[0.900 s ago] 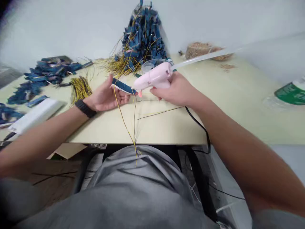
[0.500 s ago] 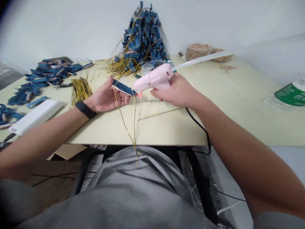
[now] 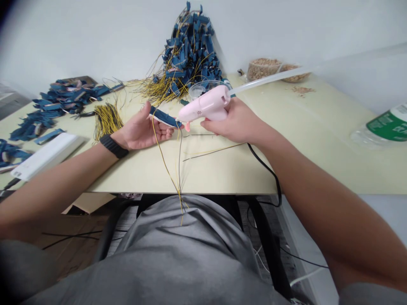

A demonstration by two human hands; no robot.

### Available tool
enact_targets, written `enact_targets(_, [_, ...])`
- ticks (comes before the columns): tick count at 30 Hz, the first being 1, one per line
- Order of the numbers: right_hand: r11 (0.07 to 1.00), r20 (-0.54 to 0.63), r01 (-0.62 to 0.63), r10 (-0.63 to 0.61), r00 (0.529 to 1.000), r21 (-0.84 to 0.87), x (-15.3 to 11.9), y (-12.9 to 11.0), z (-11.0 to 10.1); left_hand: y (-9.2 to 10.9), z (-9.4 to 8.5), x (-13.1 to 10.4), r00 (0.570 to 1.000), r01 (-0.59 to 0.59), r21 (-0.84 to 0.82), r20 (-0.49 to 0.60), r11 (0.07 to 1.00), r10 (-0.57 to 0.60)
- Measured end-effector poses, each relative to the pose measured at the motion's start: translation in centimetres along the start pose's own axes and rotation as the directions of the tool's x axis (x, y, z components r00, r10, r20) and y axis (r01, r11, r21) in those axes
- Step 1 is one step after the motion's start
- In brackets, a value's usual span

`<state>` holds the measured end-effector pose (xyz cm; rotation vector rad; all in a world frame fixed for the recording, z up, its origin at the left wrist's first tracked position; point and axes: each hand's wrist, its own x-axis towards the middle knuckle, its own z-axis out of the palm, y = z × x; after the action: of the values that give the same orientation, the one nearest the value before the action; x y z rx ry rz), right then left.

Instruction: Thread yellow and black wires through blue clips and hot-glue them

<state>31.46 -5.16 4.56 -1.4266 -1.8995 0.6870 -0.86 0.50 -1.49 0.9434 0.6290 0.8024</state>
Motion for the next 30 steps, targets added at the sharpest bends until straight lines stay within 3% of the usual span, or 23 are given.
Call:
enact_targets(8, [1.000,-0.025,-0.015,0.015,1.000,-0.018,0.04,0.06,0.26,0.27,0.30,-0.06,0.999,0.021,-0.013,-0.038,1.000,-0.021])
enact_targets(17, [0.999,-0.046,-0.039,0.038,0.998,-0.014,0.11,0.14,0.50,0.33,0.39,-0.26,1.000,0.026,0.010,-0.011,1.000,-0.026])
enact_targets(30, [0.999,0.048,-0.027,0.026,0.999,0.024,-0.24,-0.28,-0.36,0.03,-0.17,-0.08,1.000,-0.011,0.081,0.012,0.997,0.010])
